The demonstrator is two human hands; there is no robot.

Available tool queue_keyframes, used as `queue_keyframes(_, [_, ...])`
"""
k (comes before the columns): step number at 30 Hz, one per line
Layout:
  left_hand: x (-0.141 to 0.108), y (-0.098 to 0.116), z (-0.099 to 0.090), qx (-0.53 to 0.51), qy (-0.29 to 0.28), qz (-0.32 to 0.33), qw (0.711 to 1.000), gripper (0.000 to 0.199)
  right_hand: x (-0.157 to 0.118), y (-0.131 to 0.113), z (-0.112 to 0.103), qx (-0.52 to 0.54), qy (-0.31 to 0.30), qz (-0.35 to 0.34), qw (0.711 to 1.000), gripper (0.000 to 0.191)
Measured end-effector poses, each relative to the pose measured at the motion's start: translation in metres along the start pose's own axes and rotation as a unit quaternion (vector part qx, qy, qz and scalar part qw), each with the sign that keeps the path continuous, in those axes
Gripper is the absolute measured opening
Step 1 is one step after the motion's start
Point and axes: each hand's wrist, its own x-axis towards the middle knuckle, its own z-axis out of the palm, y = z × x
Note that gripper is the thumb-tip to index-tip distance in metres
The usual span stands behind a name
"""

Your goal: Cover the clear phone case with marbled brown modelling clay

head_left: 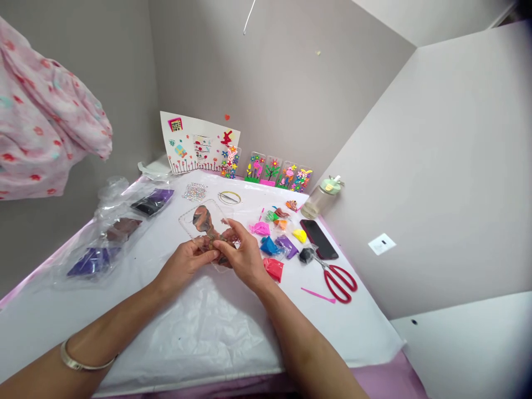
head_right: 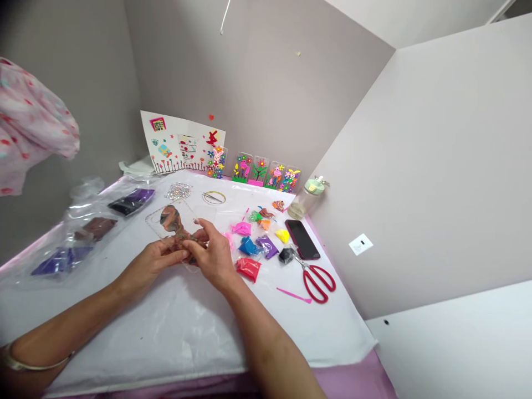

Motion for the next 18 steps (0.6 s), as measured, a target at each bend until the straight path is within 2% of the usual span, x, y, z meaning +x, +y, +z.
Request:
queue_keyframes(7, [0.0002, -0.0020, -0.0004, -0.001, -0.011, -0.008, 1.000, 0.024, -0.0007, -0.0032, 0.0001, 0.019, 0.020, -0.005, 1.000, 0.030])
queue_keyframes(12, [0.0009, 0.0002, 0.0027, -0.071, -0.032, -0.033, 0.996, 0.026, 0.0024, -0.0038, -0.0043, 0.012, 0.034, 0.000, 0.999, 0.026])
queue_keyframes(18, [0.0015, 0.0033, 0.0017, -0.080, 0.010, -0.017, 0.997, 0.024, 0.0005, -0.0090, -0.0039, 0.031, 0.009, -0.005, 0.999, 0.031])
